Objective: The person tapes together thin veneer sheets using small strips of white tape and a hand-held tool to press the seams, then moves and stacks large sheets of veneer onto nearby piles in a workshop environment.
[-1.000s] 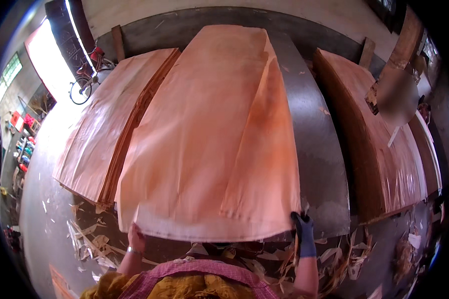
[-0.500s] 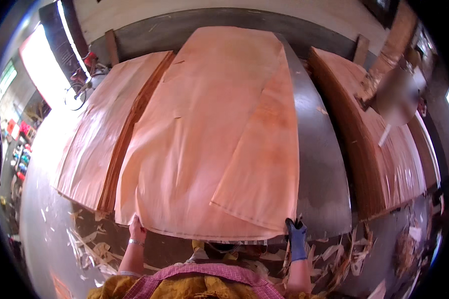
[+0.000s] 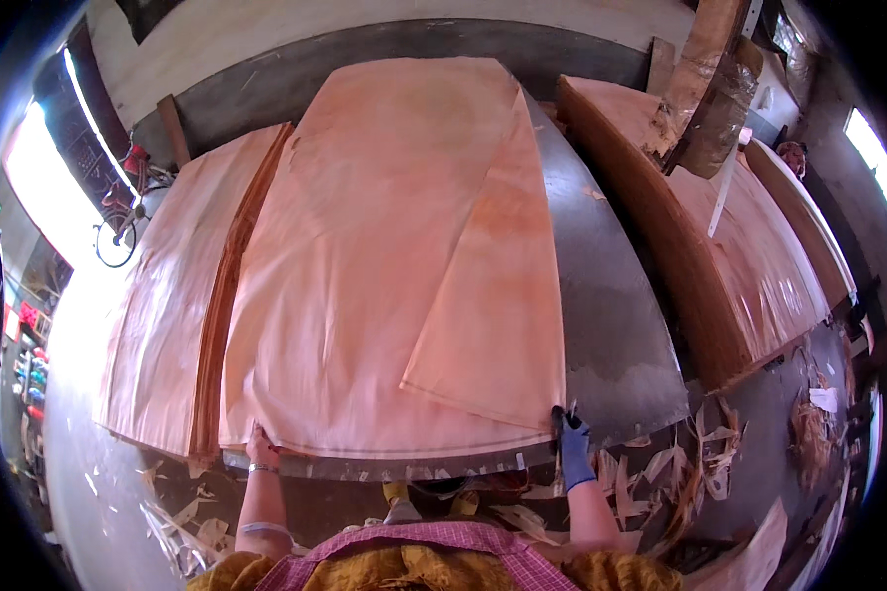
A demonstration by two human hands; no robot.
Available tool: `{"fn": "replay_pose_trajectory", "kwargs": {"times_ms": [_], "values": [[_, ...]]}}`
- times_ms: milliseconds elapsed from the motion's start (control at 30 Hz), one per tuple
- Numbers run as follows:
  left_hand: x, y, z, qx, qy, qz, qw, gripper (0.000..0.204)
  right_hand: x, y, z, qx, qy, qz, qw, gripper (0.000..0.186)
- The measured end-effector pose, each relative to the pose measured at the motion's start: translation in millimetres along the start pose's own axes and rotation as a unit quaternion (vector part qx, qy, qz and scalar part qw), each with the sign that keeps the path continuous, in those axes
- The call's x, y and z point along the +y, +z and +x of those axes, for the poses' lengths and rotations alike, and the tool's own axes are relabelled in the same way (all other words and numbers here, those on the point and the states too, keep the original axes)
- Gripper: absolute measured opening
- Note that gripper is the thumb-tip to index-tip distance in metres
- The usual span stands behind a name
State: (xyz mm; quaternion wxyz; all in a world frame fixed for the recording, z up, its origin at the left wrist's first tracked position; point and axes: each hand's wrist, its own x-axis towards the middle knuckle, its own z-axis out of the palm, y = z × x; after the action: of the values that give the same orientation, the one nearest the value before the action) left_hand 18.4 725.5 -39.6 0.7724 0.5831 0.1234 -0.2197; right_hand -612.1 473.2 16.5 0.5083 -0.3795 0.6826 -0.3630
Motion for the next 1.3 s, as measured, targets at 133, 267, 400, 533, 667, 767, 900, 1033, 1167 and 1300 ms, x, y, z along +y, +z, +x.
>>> {"fn": "replay_pose_trajectory", "kwargs": {"times_ms": [133,267,400,533,667,767,900,1033,1167,1300], "values": [[6,38,-18,0.051,-0.082,0.126,0.987,0.019,22,13,-20,0.042,-0.012,0.009,0.999,0.029],[13,60,-19,0.056,-0.041,-0.007,0.998,0.013,21,15,-9,0.068,-0.052,-0.018,0.996,0.032],[11,43,-2,0.052,-0.064,0.11,0.99,0.022,-7,11,20,0.032,0.002,0.037,0.999,0.035],[5,40,-7,0.022,-0.019,0.112,0.993,0.023,-14,12,22,0.023,0.019,0.028,0.999,0.037],[-18,45,-26,0.016,-0.045,0.093,0.995,0.021,19,-24,49,0.05,-0.034,-0.021,0.998,0.037],[-16,30,-26,0.061,-0.022,0.06,0.996,0.021,13,-10,49,0.031,-0.03,-0.043,0.998,0.036],[-23,44,-27,0.068,-0.024,0.059,0.996,0.016,16,-22,53,0.038,-0.038,-0.026,0.998,0.038],[-25,38,-41,0.05,-0.035,0.088,0.994,0.024,3,-21,38,0.033,-0.007,-0.023,0.999,0.037],[-23,30,-42,0.046,-0.026,0.098,0.994,0.028,-15,-18,19,0.065,-0.021,-0.012,0.998,0.037],[-30,37,-37,0.01,-0.07,0.109,0.992,0.026,24,-52,-14,0.104,-0.094,-0.121,0.983,0.039]]}}
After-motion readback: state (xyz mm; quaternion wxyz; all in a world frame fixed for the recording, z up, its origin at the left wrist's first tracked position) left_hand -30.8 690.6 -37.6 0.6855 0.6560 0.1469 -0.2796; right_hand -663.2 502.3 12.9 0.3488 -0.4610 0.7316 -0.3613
